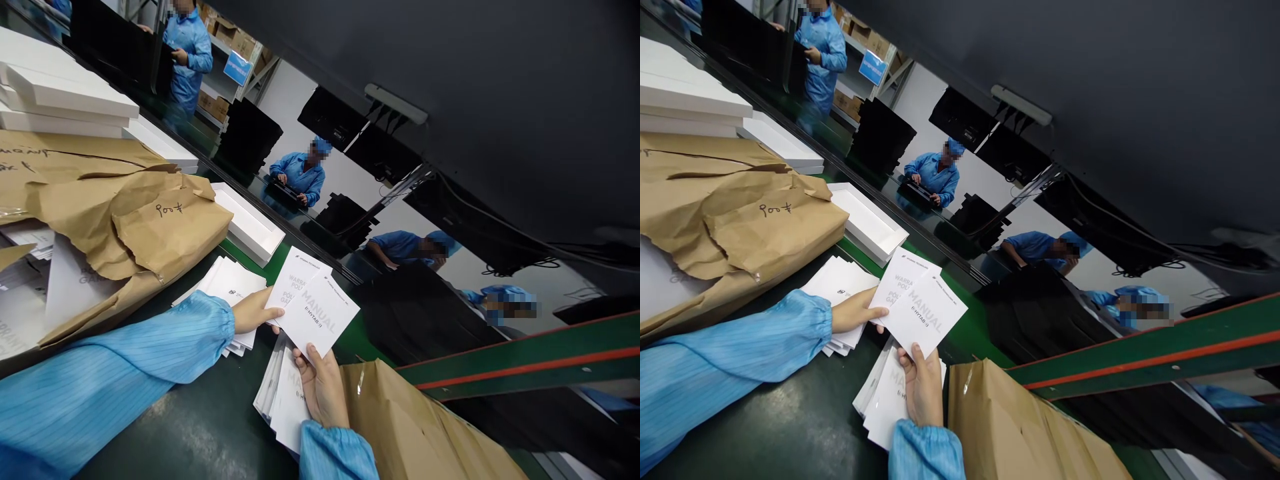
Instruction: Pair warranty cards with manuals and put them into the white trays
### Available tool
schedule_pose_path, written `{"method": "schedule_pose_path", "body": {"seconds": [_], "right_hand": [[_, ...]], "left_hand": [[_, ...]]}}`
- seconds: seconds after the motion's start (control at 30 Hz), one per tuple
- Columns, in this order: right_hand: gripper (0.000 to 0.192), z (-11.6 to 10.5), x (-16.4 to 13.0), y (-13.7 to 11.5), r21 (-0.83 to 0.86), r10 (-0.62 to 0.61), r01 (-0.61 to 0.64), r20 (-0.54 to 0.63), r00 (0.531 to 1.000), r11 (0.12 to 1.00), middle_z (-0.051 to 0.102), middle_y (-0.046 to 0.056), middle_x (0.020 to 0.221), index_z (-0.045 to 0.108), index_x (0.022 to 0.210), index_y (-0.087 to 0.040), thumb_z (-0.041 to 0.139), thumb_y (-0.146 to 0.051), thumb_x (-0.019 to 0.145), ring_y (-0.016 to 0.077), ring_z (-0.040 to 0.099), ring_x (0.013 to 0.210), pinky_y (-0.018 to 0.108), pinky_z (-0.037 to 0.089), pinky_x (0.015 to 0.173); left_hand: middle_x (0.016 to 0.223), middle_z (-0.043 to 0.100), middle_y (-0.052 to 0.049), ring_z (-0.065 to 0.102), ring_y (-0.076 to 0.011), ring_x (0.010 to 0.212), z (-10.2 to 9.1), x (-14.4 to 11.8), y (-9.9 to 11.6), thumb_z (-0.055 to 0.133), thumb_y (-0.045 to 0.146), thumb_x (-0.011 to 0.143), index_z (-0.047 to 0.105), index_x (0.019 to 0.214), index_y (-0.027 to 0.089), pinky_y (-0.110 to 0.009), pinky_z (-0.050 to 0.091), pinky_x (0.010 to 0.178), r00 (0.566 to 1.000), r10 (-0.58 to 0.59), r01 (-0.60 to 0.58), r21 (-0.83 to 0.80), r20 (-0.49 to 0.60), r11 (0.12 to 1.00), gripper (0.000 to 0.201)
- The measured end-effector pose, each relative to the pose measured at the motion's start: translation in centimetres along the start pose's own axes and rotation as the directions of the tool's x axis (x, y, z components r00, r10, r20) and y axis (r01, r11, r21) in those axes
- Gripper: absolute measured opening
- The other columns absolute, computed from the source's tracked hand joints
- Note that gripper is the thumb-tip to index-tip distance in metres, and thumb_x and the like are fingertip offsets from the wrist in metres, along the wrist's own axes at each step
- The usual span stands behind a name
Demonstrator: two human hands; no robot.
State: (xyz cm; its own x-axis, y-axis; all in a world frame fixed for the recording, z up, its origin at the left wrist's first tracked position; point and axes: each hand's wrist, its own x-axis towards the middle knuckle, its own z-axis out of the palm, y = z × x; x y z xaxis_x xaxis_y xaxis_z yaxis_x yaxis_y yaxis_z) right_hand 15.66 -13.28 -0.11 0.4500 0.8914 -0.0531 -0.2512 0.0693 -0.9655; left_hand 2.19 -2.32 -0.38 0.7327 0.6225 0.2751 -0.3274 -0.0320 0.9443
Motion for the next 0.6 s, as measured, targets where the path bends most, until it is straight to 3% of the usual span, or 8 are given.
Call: {"method": "schedule_pose_path", "body": {"seconds": [0.6], "right_hand": [[0.050,0.00,-0.22,0.15,-0.009,-0.013,0.014,0.018,1.000,1.000,0.054,-0.001,0.082,0.038,0.110,-0.025,0.061,-0.023,0.065,0.0073,0.051,0.057,0.017,0.043,0.051]], "left_hand": [[0.092,0.056,-0.007,0.055,-0.0111,0.054,-0.08,0.01,-0.43,0.046,0.029,0.072,0.038,0.106,0.016,-0.026,0.044,0.053,0.999,0.041,-0.041,0.025,0.015,0.999,0.037]]}}
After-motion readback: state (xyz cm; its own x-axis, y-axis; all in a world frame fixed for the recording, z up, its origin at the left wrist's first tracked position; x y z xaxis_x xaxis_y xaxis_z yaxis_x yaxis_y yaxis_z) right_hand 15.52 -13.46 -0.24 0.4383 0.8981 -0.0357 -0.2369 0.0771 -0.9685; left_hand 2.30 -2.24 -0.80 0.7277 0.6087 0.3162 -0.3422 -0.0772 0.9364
